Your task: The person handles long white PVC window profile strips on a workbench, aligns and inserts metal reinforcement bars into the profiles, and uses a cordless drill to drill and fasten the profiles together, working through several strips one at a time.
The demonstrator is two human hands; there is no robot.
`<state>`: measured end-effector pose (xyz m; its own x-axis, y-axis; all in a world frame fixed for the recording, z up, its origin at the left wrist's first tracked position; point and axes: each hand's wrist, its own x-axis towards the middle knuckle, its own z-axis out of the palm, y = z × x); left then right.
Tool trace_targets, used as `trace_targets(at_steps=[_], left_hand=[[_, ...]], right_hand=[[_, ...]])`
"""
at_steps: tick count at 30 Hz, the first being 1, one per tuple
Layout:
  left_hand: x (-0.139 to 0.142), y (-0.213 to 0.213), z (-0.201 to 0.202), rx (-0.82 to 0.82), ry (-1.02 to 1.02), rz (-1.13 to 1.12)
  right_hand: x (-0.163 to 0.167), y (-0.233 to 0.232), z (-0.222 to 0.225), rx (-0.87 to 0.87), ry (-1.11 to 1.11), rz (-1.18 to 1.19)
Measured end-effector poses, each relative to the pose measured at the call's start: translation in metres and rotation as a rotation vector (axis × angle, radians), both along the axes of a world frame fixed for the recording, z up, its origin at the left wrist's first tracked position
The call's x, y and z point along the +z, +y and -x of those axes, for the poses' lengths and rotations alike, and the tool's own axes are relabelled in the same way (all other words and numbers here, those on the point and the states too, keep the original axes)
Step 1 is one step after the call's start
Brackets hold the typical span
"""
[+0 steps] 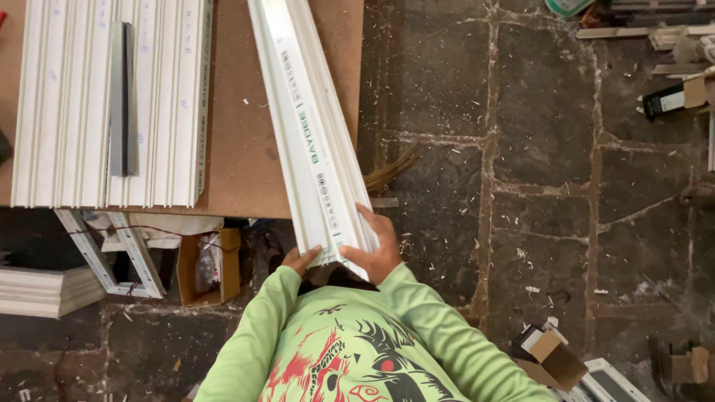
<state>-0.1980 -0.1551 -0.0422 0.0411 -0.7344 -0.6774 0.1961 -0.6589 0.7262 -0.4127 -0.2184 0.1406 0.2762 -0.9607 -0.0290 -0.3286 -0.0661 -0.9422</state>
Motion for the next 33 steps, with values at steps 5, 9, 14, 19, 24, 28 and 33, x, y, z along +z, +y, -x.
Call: trace_targets(at_steps=[5,9,14,19,24,28,33], left_hand=[[0.007,0.001,-0.01,-0.036,-0.001,0.003],[0.018,0.006,-0.019,0.144,-0.409,-0.191],[0.021,0.003,-0.027,0.175,-0.344,0.224],[0.022,0.0,-0.016,0.257,-0.126,0.303],[0.033,0.005,-0.014,0.167,-0.141,0.147],[0.069,0.022,-0.026,-0.179,-0.537,0.204],[0.124,0.001,-0.038,-0.458,-0.423,-0.052]], right_hand=[[-0.008,0.012,-0.031,-0.007,0.297,-0.026],[-0.021,0.02,-0.052,0.112,0.476,0.146],[-0.019,-0.009,-0.062,0.296,0.635,0.255],[0.011,-0.125,-0.091,0.361,0.85,0.095],[0.024,-0.222,-0.139,0.417,0.997,0.061],[0.011,-0.246,-0.167,0.419,1.093,-0.029],[0.003,-0.262,-0.185,0.396,1.089,-0.056]])
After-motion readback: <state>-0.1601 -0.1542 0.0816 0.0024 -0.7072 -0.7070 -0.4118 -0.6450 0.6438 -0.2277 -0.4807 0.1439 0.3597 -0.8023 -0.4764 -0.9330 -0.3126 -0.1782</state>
